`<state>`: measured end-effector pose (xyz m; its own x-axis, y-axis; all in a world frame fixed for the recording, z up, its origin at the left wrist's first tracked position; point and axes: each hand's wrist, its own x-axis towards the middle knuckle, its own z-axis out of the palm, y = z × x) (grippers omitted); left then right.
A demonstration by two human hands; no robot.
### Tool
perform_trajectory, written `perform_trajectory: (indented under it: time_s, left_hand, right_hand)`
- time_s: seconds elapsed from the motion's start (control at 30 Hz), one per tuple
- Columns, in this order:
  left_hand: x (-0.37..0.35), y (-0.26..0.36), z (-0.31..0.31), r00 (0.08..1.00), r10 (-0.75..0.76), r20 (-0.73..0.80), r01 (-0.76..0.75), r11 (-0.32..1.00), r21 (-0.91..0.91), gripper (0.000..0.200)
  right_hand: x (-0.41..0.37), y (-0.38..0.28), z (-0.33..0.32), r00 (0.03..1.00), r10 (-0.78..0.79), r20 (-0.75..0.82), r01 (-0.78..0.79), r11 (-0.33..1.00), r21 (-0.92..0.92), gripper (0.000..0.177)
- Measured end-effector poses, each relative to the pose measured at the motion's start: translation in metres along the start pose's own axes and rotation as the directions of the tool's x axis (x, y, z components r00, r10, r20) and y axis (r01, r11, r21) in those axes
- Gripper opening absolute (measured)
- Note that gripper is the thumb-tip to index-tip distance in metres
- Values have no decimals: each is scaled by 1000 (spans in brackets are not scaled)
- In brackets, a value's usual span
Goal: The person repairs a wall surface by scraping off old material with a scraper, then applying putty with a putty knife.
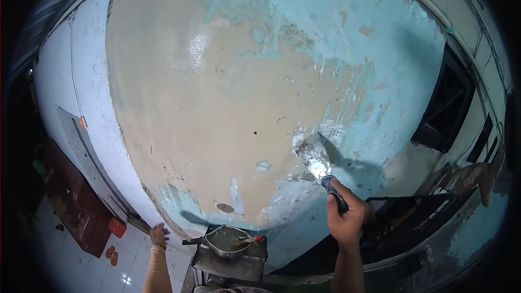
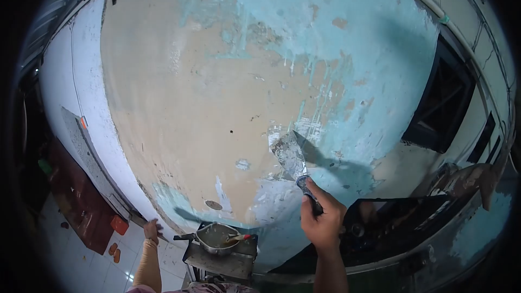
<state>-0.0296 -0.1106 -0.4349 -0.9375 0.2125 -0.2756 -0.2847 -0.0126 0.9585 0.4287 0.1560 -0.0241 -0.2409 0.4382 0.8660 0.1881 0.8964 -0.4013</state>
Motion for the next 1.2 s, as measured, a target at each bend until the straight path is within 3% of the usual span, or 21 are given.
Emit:
perform_trajectory:
  time_s: [0.03, 0.07, 0.13, 0.23, 0.33, 0.37, 0.5, 0.6, 0.63, 0.77, 0.87, 0.93, 1.0, 1.1, 1.13, 1.2]
  left_hand:
    - [-4, -15, -4, 982, -186, 11, 186, 982, -24, 34]
    - [-4, -44, -8, 963, -261, 65, 261, 965, 4, 38]
    - [-9, -93, -9, 839, -492, 233, 508, 862, -8, 45]
    - [-35, -119, 10, 762, -526, 379, 530, 842, 102, 45]
    - [-55, -135, 32, 712, -534, 456, 543, 830, 124, 41]
    - [-58, -131, 40, 696, -536, 478, 545, 828, 135, 40]
    - [-73, -108, 43, 618, -524, 586, 614, 787, 58, 45]
    - [-76, -107, 49, 737, -453, 502, 502, 864, 44, 47]
    - [-74, -108, 48, 729, -453, 513, 502, 863, 48, 48]
    - [-62, -127, 44, 714, -449, 538, 507, 861, 45, 50]
    - [-60, -138, 43, 750, -441, 493, 483, 874, 48, 49]
    - [-65, -128, 48, 776, -436, 455, 451, 889, 83, 45]
    - [-62, -128, 54, 759, -444, 476, 469, 880, 72, 45]
    - [-80, -115, 46, 772, -447, 452, 461, 883, 87, 44]
    - [-82, -105, 49, 788, -433, 438, 448, 891, 73, 44]
    - [-57, -151, 44, 797, -422, 432, 422, 901, 101, 50]
  right_hand:
    - [1, -5, 0, 1000, 19, 16, -18, 999, -34, 37]
    - [4, -8, 1, 999, -31, 22, 32, 998, -57, 37]
    - [3, -12, -2, 994, -108, 35, 111, 988, -110, 36]
    - [-1, -22, -6, 997, -24, 73, 29, 996, -79, 35]
    - [15, -8, 4, 990, -135, 47, 139, 986, -89, 35]
    - [20, -14, -2, 996, 3, 90, 2, 998, -58, 34]
    - [21, -18, -6, 979, -161, 124, 175, 978, -116, 32]
    - [14, 1, -4, 993, -8, 115, 6, 1000, 20, 33]
    - [22, 8, 3, 977, -188, 101, 193, 980, -40, 32]
    - [50, -28, 34, 963, -151, 222, 149, 989, 22, 33]
    - [39, -14, 16, 965, -186, 185, 183, 983, 35, 34]
    - [28, 11, -8, 983, -85, 162, 77, 995, 56, 35]
    - [38, 8, 11, 985, -128, 118, 110, 984, 143, 36]
    - [70, -31, 73, 914, -304, 269, 282, 952, 116, 34]
    - [75, -56, 76, 903, -162, 398, 192, 981, -38, 32]
    - [71, -38, 69, 913, -230, 337, 229, 972, 45, 33]
